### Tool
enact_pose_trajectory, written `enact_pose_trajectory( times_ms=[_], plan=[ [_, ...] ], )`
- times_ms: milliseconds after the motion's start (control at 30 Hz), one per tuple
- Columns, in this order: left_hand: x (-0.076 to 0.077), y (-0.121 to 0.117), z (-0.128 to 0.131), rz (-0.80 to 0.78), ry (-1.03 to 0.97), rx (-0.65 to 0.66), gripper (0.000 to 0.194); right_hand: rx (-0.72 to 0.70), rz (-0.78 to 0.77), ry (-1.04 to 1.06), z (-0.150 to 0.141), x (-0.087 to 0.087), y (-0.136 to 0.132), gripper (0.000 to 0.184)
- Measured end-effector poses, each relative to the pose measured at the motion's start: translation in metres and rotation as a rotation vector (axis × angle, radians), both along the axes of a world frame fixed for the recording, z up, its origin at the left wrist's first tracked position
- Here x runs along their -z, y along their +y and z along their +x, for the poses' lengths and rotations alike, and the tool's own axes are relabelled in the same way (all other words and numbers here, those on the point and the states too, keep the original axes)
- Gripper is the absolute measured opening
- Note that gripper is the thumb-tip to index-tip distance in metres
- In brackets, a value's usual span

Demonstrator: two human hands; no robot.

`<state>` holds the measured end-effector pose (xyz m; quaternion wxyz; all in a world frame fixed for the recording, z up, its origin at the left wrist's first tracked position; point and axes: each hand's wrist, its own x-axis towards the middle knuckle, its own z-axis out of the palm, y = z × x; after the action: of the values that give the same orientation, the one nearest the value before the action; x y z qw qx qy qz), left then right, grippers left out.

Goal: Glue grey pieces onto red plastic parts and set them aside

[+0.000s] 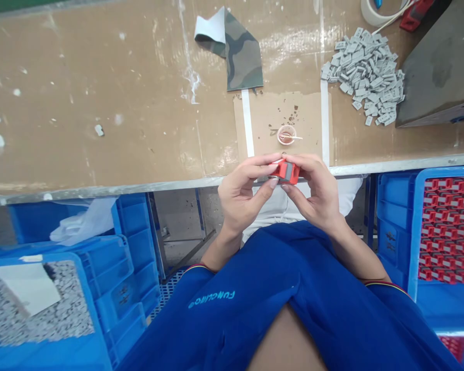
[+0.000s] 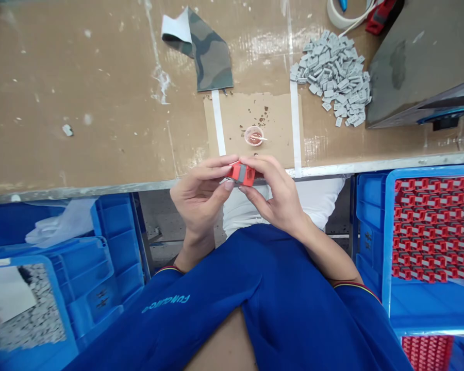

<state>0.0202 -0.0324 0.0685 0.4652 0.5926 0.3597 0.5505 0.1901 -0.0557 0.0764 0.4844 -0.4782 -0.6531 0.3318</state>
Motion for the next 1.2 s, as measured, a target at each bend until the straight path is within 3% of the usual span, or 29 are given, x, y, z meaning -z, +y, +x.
enact_pose_trajectory(
  times_ms=[400,867,1200],
  plan=[
    [0.002,0.007,-0.008,0.027,0.019,0.022,0.011,-0.049,-0.012,-0.024,0.0,-0.008,0.005,0.035],
    [0.001,0.013,-0.012,0.007,0.057,-0.005,0.006,-0.126,-0.168,0.278,-0.01,0.0,0.007,0.039],
    [0.009,0.016,-0.009,0.045,0.01,-0.058,0.01,-0.107,0.028,-0.018,0.0,-0.012,0.017,0.03]
  ],
)
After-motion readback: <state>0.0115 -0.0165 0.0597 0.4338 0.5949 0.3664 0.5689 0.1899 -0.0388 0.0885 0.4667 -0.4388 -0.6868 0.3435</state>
